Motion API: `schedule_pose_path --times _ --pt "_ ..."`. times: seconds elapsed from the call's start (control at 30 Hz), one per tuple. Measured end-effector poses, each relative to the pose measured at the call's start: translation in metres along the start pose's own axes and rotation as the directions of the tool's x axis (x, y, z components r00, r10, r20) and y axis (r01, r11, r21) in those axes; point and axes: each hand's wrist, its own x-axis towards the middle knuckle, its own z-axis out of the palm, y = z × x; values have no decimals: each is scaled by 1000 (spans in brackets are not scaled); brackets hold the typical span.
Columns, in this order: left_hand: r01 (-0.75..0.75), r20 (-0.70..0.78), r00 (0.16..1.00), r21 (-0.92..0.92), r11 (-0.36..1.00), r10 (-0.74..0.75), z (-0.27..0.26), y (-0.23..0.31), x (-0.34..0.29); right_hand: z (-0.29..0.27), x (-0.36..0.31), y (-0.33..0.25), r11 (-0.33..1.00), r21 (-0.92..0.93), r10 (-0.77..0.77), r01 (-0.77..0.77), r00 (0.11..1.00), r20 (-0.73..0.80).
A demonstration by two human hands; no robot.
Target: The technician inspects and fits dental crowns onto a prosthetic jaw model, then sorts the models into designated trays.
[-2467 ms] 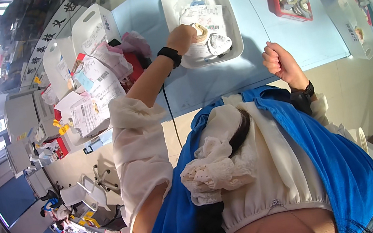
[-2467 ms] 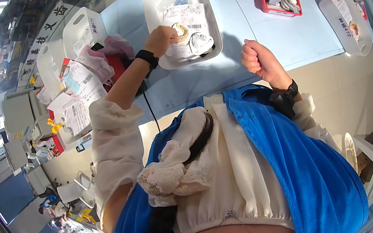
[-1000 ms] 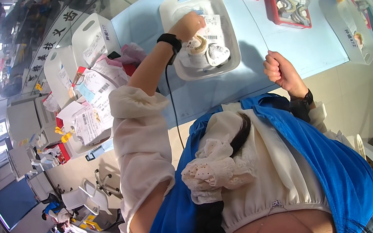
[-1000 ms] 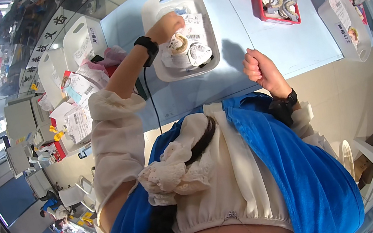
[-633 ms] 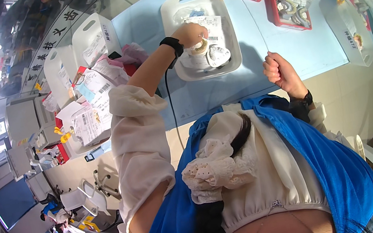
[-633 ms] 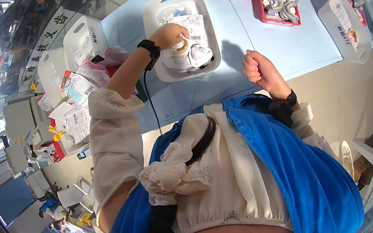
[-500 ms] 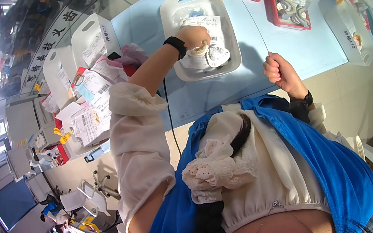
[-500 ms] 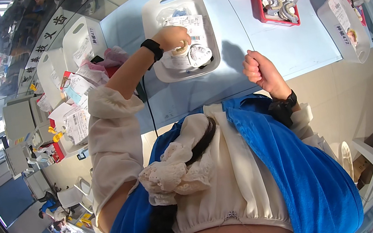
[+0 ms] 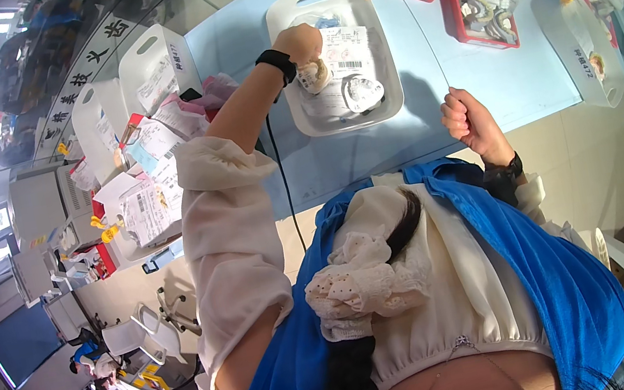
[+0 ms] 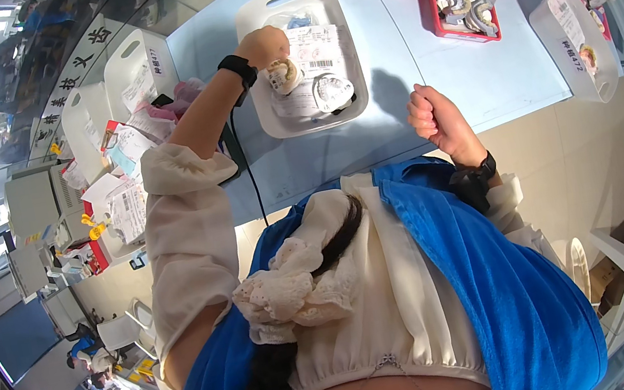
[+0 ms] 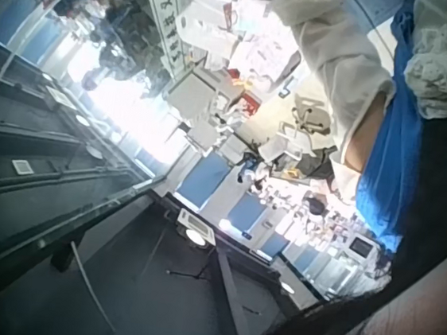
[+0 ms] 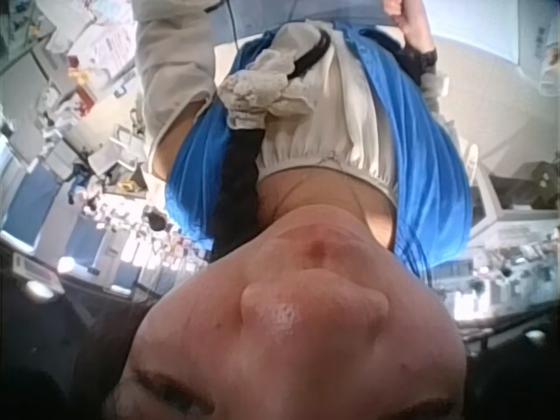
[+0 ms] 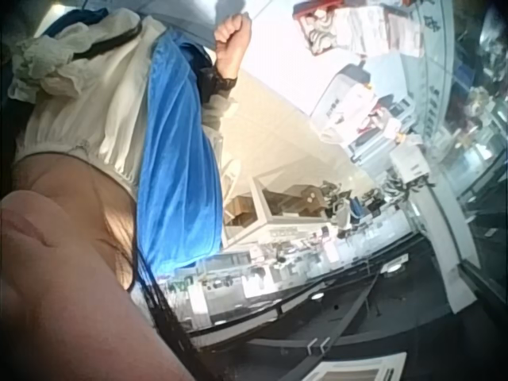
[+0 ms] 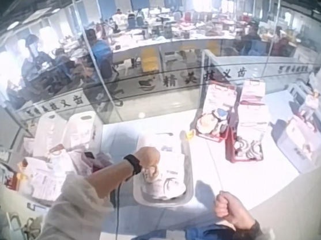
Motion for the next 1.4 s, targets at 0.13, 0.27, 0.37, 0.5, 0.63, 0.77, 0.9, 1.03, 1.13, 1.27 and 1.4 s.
schedule_pose_path --times 0.13,0.27,0.37,0.5,0.63,0.77,0.9,1.03,1.13,1.27,1.4 --pt "-240 -202 947 73 968 250 -2 -18 1 1 1 2 1000 4 1 -1 1000 -11" --pt "-231 -119 972 -333 914 203 -10 -21 1 -3 1 1 1000 8 -5 5 1000 3" --pt "335 329 937 -735 589 -122 -25 -12 -5 0 1 2 1000 4 -1 1 1000 -4" --pt "-54 156 971 -588 807 179 -7 -21 -11 3 5 4 1000 10 7 -7 999 34" --pt "-110 -18 994 -62 992 109 -3 9 -17 0 4 2 1000 25 8 -8 1000 14" --pt "-232 -18 972 73 970 234 -7 22 -17 0 4 1 1000 18 2 -2 1000 9" --pt "-340 87 939 375 863 333 0 22 -14 0 4 2 1000 5 -4 4 1000 1" --pt "-407 51 908 356 842 417 -3 14 -14 -1 3 2 1000 25 1 -2 1000 6" --pt "-371 27 923 315 874 383 -5 7 -16 -2 2 2 1000 19 -1 1 1000 6" --pt "-396 55 912 368 841 406 -7 4 -17 -2 3 3 1000 4 6 -6 1000 -12" --pt "-407 -23 890 409 817 455 -4 4 -17 -1 4 4 1000 -4 2 -2 1000 -3"
